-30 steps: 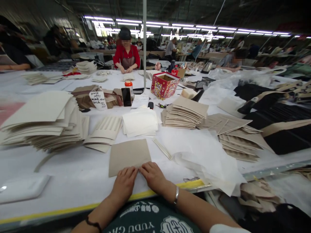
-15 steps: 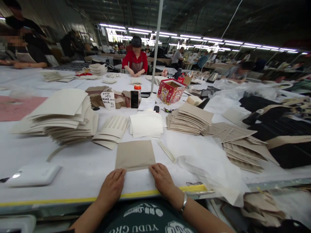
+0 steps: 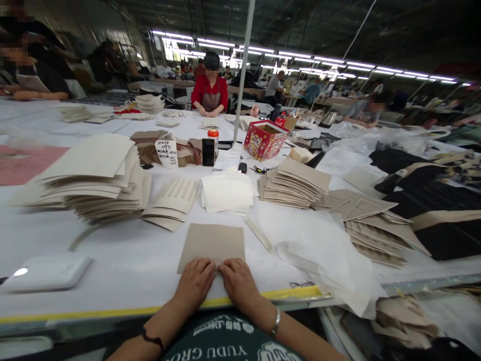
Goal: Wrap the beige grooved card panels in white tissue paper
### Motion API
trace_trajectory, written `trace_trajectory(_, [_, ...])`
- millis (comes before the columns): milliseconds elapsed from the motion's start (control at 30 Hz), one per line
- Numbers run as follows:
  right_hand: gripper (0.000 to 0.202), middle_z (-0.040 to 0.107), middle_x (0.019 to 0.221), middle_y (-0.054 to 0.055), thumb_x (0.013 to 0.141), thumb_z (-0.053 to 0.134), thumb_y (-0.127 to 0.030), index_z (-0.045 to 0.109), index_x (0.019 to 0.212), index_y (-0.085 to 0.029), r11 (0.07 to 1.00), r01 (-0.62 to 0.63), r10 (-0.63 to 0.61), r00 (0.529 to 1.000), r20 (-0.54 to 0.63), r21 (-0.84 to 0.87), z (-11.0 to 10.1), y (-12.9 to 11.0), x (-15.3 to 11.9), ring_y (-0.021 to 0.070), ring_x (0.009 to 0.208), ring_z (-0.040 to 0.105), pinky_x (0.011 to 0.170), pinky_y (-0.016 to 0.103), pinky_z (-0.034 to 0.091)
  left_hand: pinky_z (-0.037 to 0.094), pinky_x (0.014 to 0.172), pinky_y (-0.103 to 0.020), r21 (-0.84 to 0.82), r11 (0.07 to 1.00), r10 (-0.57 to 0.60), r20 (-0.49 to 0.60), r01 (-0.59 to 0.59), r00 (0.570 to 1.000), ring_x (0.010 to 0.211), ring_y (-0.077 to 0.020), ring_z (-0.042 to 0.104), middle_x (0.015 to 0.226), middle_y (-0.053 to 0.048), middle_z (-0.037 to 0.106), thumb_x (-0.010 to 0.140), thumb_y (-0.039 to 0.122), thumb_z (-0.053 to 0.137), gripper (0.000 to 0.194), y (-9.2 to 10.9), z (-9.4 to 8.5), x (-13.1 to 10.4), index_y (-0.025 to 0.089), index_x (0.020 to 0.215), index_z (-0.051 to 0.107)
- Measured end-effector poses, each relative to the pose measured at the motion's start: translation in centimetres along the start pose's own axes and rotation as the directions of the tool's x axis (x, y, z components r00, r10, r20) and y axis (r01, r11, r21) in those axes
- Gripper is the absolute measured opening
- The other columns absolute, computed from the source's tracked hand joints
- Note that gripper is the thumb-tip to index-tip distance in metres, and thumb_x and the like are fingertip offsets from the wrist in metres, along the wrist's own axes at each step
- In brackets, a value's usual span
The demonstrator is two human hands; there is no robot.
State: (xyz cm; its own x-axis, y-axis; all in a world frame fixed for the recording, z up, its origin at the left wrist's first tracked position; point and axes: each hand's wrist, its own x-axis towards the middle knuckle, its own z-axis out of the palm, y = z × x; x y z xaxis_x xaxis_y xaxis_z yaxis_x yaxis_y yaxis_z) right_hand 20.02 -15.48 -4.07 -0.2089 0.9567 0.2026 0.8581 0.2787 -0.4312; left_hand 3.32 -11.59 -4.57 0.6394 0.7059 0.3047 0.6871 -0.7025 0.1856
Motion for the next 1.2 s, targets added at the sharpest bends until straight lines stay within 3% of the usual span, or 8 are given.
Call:
trace_trajectory(133, [0.011,0.055,0.089,0.003,0.078,0.057,-0.022,0.059,0.089,-0.021,0.997,-0.076,0.076,0.997,-0.009,-0.013,-0.2,0.6,-0.5,0.0182,0.087,0.046,0.08,0.031,0.037,0.043,0.077,-0.034,-0.044,0.996,-0.078,0.062,0.081,0.995,0.086,-0.0193,0.049,0.091,-0.005,0.056,0.082,0.032,0.05,0.016,-1.4,-0.7,-0.1,0.02,0.089,0.057])
trace_trajectory(267, [0.016,0.053,0.085,0.004,0.075,0.063,-0.032,0.057,0.082,-0.019,0.991,-0.114,0.113,0.993,-0.013,-0.072,-0.9,1.3,-0.7,0.0188,0.085,0.046,0.077,0.031,0.037,0.042,0.07,-0.034,0.009,0.988,-0.157,0.123,0.157,0.98,0.078,-0.0203,0.047,0.081,-0.005,0.053,0.074,0.045,0.058,0.027,-2.9,-2.0,0.2,0.018,0.078,0.055])
trace_trajectory(400, [0.018,0.054,0.082,0.004,0.074,0.064,-0.035,0.057,0.079,-0.019,0.992,-0.107,0.109,0.994,0.028,-0.067,-1.9,1.7,-0.3,0.019,0.081,0.047,0.072,0.031,0.037,0.042,0.065,-0.032,-0.019,0.986,-0.16,0.167,0.166,0.973,0.071,-0.0186,0.049,0.074,-0.003,0.052,0.078,0.044,0.053,0.027,-3.4,-2.5,0.7,0.018,0.069,0.052])
trace_trajectory(667, [0.025,0.057,0.097,0.005,0.081,0.053,-0.015,0.057,0.104,-0.022,0.999,-0.02,0.023,0.996,-0.084,0.031,-0.3,1.7,1.4,0.0181,0.092,0.048,0.081,0.031,0.038,0.042,0.082,-0.037,-0.101,0.994,0.032,0.0,-0.032,0.999,0.093,-0.0203,0.052,0.101,-0.005,0.059,0.087,0.029,0.04,0.024,-1.5,0.5,2.0,0.022,0.104,0.055])
trace_trajectory(767, [0.022,0.057,0.094,0.004,0.081,0.053,-0.014,0.059,0.1,-0.023,0.999,-0.03,0.031,0.995,-0.093,0.011,0.5,2.0,1.2,0.0178,0.09,0.047,0.08,0.031,0.038,0.043,0.079,-0.036,-0.111,0.994,-0.02,0.029,0.023,0.999,0.091,-0.0206,0.052,0.098,-0.005,0.059,0.083,0.034,0.048,0.023,-1.7,1.0,1.8,0.021,0.1,0.056])
trace_trajectory(900, [0.012,0.055,0.088,0.004,0.077,0.058,-0.019,0.058,0.089,-0.02,0.996,-0.087,0.087,0.991,-0.104,0.002,-0.1,2.9,0.8,0.0182,0.086,0.047,0.078,0.031,0.038,0.045,0.074,-0.034,-0.091,0.984,-0.148,0.034,0.151,0.988,0.083,-0.0206,0.051,0.09,-0.006,0.056,0.074,0.044,0.058,0.031,-3.4,-0.4,0.9,0.018,0.09,0.055])
trace_trajectory(1067, [0.006,0.053,0.08,0.003,0.076,0.057,-0.022,0.056,0.08,-0.018,0.989,-0.149,0.15,0.986,-0.067,0.019,-1.3,3.2,1.9,0.0173,0.078,0.047,0.072,0.03,0.039,0.043,0.066,-0.032,0.017,0.975,-0.222,0.042,0.221,0.974,0.071,-0.0181,0.051,0.075,-0.004,0.054,0.084,0.034,0.045,0.022,-4.7,-1.8,1.3,0.017,0.073,0.054])
trace_trajectory(1200, [0.022,0.056,0.094,0.006,0.081,0.048,-0.014,0.056,0.101,-0.02,0.999,-0.044,0.045,0.99,-0.136,0.008,-0.4,2.3,3.2,0.018,0.09,0.048,0.079,0.032,0.039,0.04,0.078,-0.037,0.095,0.995,-0.021,-0.089,0.03,0.996,0.091,-0.0219,0.051,0.098,-0.007,0.06,0.086,0.023,0.04,0.021,-3.5,-0.2,2.6,0.018,0.097,0.057])
